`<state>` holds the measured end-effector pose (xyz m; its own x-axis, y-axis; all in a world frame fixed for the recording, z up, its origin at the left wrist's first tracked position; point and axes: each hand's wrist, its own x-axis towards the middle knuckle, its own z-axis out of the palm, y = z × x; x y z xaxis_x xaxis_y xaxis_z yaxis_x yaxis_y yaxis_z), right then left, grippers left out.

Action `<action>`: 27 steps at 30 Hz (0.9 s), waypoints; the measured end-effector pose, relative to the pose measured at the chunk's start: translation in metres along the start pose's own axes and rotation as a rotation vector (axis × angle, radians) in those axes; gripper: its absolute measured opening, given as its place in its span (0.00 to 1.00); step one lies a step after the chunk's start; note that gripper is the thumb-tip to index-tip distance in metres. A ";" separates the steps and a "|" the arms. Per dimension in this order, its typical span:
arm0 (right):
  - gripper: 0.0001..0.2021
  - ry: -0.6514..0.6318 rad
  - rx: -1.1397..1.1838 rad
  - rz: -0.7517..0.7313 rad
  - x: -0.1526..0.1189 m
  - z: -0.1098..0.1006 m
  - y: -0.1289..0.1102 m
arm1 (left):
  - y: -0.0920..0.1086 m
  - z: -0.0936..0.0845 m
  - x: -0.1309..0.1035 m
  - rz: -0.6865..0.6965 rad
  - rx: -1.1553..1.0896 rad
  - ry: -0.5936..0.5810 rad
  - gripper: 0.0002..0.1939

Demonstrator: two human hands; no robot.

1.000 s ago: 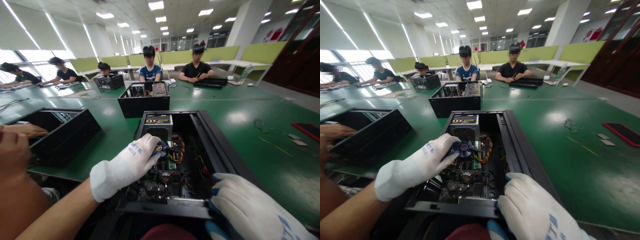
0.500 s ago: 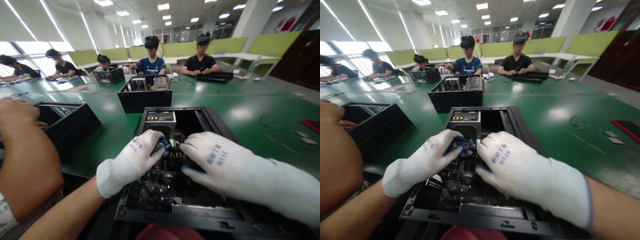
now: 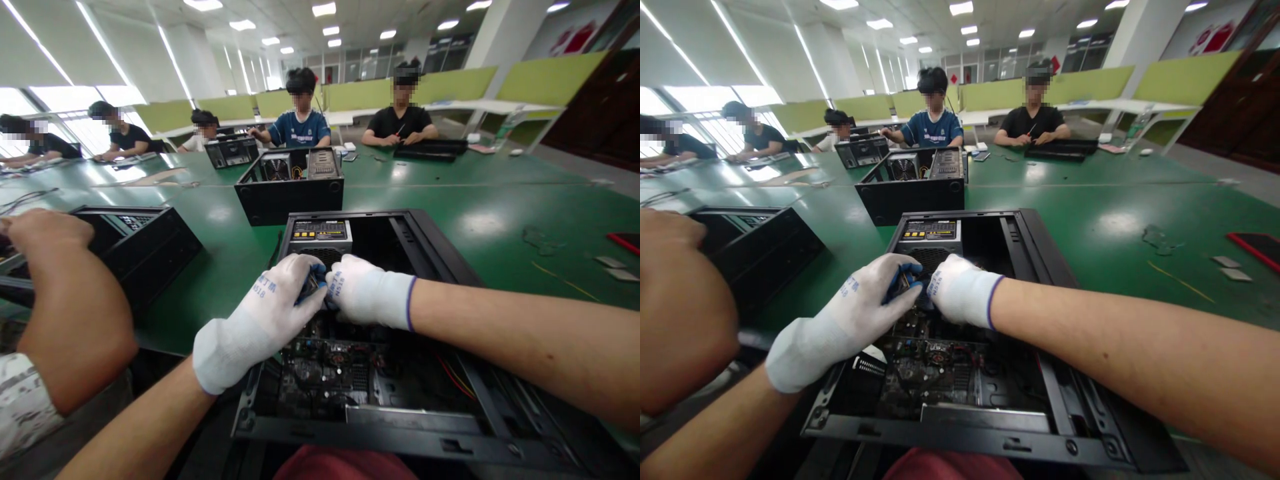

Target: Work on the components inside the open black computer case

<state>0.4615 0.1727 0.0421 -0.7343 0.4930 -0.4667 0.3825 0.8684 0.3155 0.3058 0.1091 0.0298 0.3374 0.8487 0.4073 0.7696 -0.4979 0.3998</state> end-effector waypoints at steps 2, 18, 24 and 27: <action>0.10 0.039 -0.021 -0.012 0.003 0.005 -0.002 | 0.000 0.000 0.000 -0.008 0.003 0.003 0.11; 0.12 0.012 0.096 0.080 -0.035 0.003 0.014 | 0.000 0.000 0.000 -0.003 0.016 -0.002 0.12; 0.12 -0.083 0.116 0.211 -0.027 0.020 0.026 | -0.002 0.001 -0.001 0.013 0.034 -0.027 0.13; 0.14 -0.098 0.139 0.257 -0.021 0.026 0.027 | -0.003 0.002 -0.001 0.030 0.057 -0.045 0.14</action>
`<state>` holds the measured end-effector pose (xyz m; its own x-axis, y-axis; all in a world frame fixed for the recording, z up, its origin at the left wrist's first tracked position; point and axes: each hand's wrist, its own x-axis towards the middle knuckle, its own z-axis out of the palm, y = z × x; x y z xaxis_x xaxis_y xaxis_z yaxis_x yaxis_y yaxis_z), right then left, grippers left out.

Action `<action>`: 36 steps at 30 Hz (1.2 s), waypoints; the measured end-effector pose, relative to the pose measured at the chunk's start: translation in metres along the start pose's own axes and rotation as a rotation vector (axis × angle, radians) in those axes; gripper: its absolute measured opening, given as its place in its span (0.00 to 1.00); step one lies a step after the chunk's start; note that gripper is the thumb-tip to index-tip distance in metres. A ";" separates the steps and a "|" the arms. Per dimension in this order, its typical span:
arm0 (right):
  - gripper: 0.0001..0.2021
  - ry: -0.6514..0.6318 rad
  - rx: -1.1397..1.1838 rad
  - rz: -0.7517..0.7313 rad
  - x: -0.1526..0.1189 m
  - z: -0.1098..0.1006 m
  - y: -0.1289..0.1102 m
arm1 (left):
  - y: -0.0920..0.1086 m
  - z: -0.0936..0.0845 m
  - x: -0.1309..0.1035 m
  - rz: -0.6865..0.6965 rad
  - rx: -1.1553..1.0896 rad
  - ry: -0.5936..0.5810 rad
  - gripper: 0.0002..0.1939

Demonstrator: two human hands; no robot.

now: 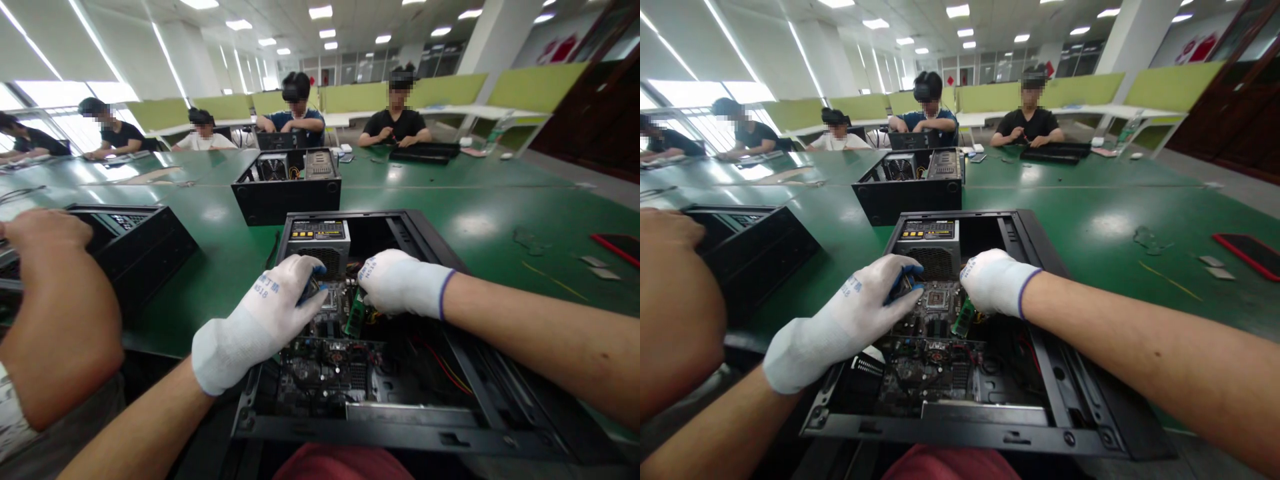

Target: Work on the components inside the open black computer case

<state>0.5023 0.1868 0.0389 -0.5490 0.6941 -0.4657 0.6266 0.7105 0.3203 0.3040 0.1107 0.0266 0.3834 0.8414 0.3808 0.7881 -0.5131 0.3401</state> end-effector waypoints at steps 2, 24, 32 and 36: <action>0.16 -0.015 0.004 0.002 -0.001 0.000 -0.001 | -0.001 0.000 0.000 0.012 0.014 -0.030 0.14; 0.15 0.391 0.966 -0.432 -0.016 -0.011 0.000 | 0.003 -0.002 0.005 0.071 0.138 -0.319 0.48; 0.10 0.324 1.046 -0.266 -0.023 -0.012 0.014 | 0.004 -0.002 0.015 -0.011 0.136 -0.168 0.20; 0.10 0.315 1.004 -0.250 -0.024 -0.013 0.018 | 0.012 -0.008 0.021 -0.030 0.185 -0.219 0.20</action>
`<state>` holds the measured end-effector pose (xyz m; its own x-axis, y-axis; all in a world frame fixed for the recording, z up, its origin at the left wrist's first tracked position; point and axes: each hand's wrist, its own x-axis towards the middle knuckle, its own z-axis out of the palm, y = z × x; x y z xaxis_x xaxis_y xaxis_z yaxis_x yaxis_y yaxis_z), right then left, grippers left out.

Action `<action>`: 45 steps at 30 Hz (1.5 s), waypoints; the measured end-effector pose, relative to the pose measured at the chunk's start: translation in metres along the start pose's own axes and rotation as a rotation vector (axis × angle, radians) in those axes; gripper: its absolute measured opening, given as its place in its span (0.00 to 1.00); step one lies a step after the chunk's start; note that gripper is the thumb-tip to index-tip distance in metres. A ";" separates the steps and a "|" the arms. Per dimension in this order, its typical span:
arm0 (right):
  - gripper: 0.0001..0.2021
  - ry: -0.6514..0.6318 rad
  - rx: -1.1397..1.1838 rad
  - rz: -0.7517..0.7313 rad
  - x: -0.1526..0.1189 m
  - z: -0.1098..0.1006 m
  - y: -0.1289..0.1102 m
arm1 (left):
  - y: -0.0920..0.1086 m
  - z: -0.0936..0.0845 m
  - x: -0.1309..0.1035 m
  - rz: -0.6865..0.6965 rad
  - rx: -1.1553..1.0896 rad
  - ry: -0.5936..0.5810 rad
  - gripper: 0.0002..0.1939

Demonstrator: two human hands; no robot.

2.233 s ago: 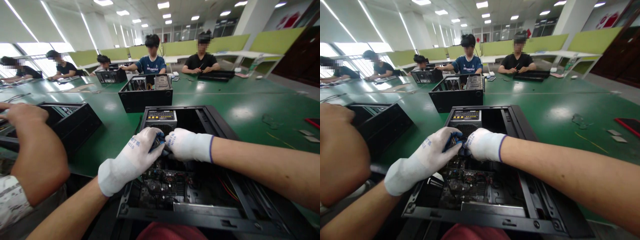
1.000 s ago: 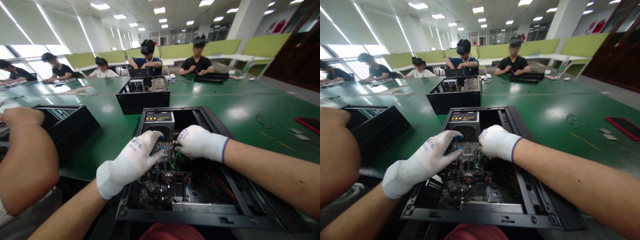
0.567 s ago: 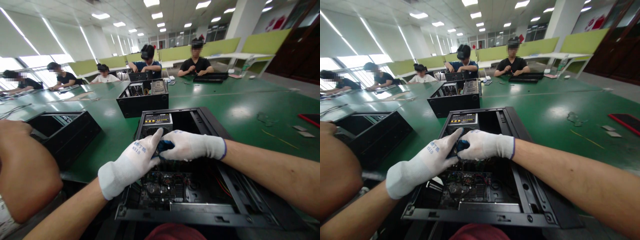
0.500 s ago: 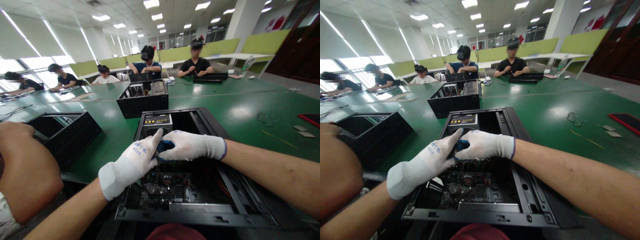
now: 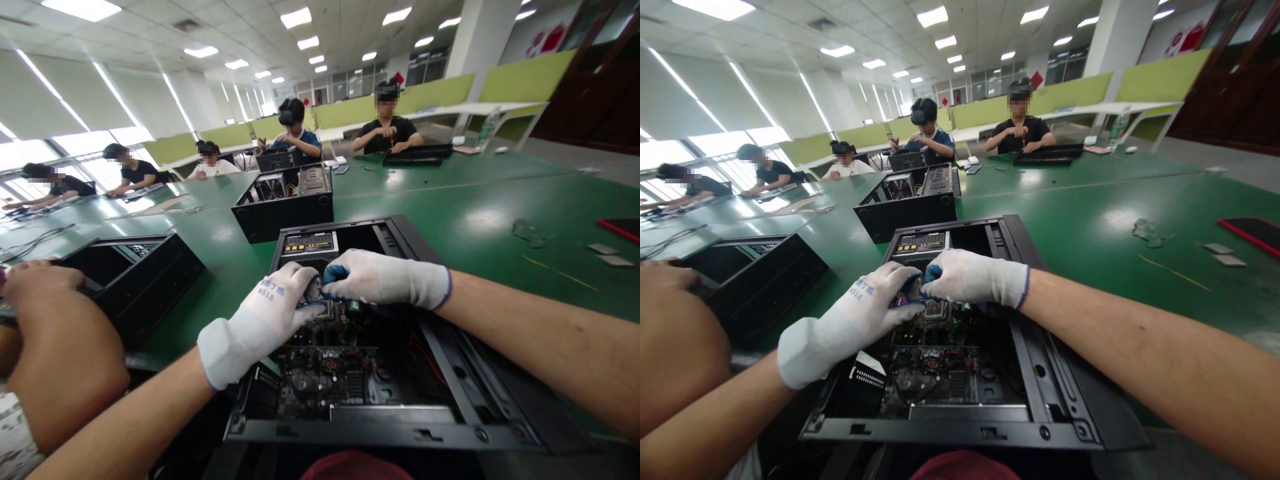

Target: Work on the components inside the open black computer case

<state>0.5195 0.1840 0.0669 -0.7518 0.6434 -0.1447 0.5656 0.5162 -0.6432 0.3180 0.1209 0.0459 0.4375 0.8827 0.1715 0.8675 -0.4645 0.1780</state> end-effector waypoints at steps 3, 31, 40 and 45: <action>0.11 -0.003 -0.041 -0.064 -0.001 -0.003 0.002 | 0.005 -0.004 0.008 0.007 0.025 -0.017 0.23; 0.19 0.499 0.009 -0.047 -0.038 -0.029 0.070 | -0.017 0.076 0.092 -0.039 0.357 -0.747 0.20; 0.20 0.512 0.005 -0.074 -0.040 -0.029 0.066 | -0.013 0.073 0.090 -0.025 0.374 -0.739 0.18; 0.21 0.517 -0.012 -0.073 -0.039 -0.029 0.066 | -0.012 0.074 0.091 -0.008 0.363 -0.736 0.17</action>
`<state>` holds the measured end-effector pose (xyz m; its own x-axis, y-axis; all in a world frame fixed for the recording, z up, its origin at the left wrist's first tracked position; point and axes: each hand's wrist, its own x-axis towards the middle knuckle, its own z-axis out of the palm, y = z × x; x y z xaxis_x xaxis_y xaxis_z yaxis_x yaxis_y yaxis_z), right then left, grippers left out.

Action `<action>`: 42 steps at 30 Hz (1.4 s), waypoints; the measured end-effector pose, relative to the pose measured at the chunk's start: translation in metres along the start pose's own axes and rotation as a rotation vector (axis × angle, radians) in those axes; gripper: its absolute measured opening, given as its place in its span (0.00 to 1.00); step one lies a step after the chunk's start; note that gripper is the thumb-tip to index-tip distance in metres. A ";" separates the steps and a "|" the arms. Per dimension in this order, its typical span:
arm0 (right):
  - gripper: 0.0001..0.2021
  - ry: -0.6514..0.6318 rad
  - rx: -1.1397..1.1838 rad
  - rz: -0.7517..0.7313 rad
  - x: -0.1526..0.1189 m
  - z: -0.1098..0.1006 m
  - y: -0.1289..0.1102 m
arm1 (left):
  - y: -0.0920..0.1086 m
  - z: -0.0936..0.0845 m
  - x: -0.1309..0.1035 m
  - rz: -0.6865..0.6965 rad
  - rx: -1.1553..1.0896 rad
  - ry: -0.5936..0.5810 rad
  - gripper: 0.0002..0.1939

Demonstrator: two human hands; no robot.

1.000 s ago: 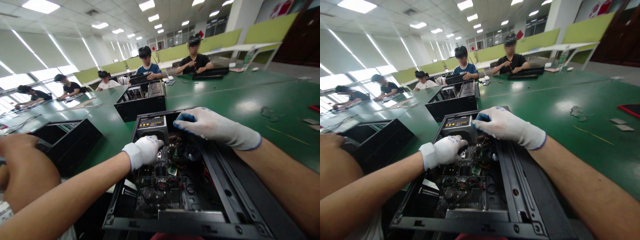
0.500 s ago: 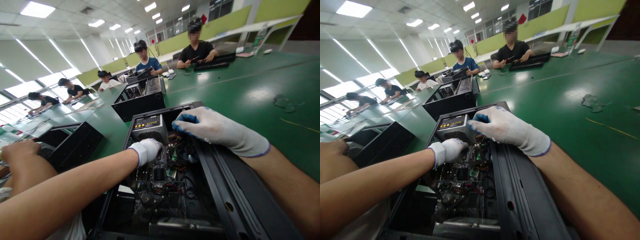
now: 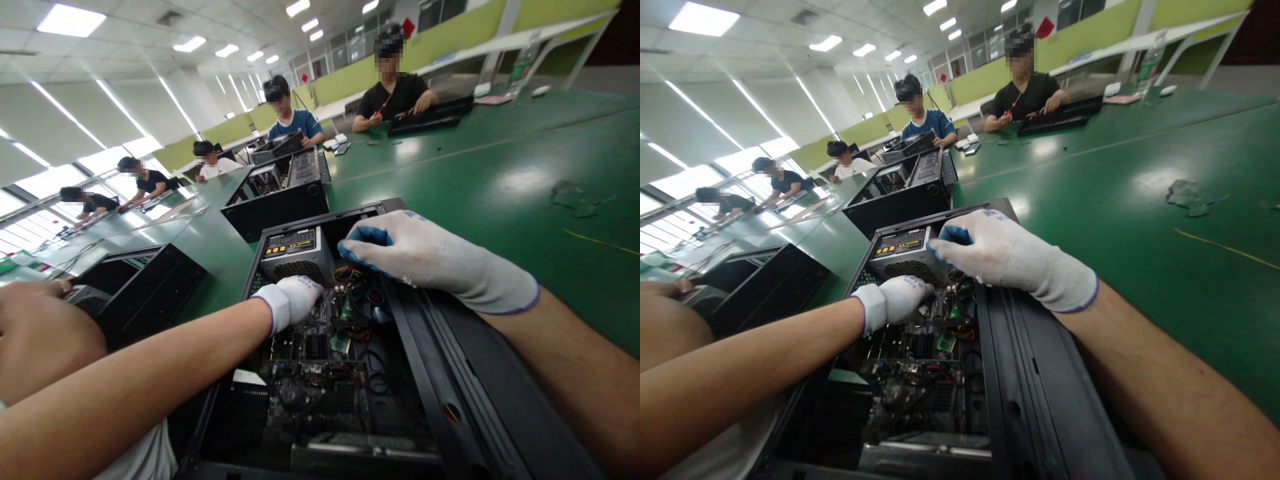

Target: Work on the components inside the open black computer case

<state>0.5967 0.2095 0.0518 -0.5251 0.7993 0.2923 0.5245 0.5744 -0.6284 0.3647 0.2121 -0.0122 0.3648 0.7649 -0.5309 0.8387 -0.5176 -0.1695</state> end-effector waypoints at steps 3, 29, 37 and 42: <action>0.20 -0.010 0.017 0.002 0.000 0.000 0.001 | 0.001 0.000 0.000 0.008 -0.005 0.005 0.17; 0.19 -0.005 0.012 0.013 -0.002 -0.001 -0.003 | 0.001 -0.002 -0.001 0.009 0.011 -0.007 0.21; 0.20 -0.009 0.019 0.020 -0.001 0.000 -0.002 | 0.000 -0.002 -0.001 0.008 0.005 -0.010 0.23; 0.20 -0.003 0.025 0.026 -0.001 0.000 -0.003 | 0.001 -0.002 -0.001 -0.007 0.015 -0.001 0.23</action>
<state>0.5962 0.2068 0.0532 -0.5132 0.8134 0.2738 0.5209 0.5488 -0.6538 0.3658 0.2123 -0.0103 0.3582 0.7685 -0.5303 0.8351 -0.5176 -0.1860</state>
